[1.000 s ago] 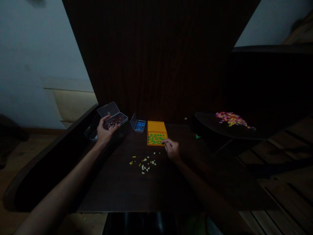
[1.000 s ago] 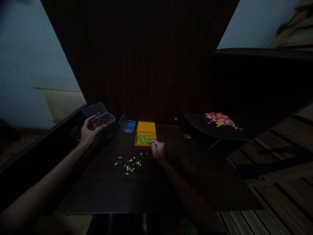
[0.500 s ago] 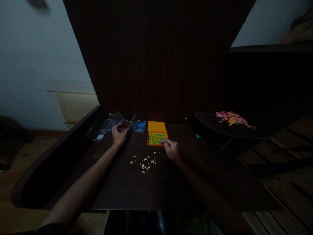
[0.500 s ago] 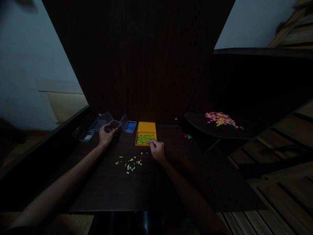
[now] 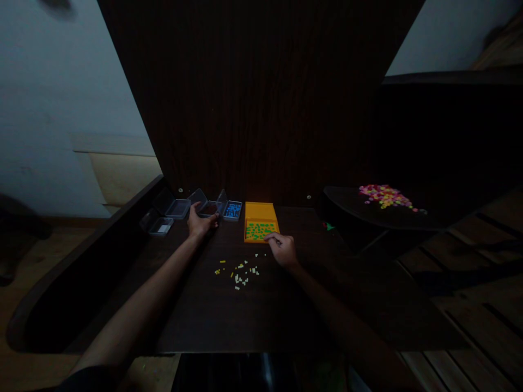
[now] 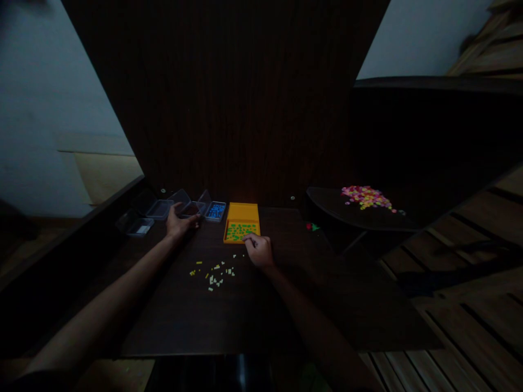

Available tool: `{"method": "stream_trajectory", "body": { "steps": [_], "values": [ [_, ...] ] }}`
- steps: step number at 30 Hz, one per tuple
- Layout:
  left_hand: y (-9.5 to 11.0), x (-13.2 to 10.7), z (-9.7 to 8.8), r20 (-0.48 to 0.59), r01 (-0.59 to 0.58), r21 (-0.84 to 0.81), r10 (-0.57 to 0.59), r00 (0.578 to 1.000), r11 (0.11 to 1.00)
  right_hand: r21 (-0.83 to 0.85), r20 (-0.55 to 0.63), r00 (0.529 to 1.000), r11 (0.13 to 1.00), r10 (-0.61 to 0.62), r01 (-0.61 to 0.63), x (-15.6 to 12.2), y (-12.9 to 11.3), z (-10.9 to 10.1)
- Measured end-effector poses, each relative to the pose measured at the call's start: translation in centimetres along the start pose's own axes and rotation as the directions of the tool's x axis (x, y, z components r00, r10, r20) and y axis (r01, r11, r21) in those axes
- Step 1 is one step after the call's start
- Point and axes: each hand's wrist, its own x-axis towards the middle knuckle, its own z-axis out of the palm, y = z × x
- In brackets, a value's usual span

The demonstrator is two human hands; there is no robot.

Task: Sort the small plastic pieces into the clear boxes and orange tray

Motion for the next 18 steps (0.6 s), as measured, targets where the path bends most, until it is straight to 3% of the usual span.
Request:
{"method": "stream_trajectory", "body": {
  "steps": [7, 18],
  "values": [
    [0.7, -0.4, -0.2, -0.014, 0.027, 0.048, -0.027, 1.0, 0.998, -0.001, 0.0, 0.999, 0.999, -0.034, 0.034, 0.0, 0.0, 0.1],
    [-0.4, 0.1, -1.1, 0.043, -0.009, -0.025, 0.011, 0.999, 1.0, -0.02, 0.005, 0.997, 0.997, -0.074, 0.074, 0.1, -0.2, 0.2]
  ]
}}
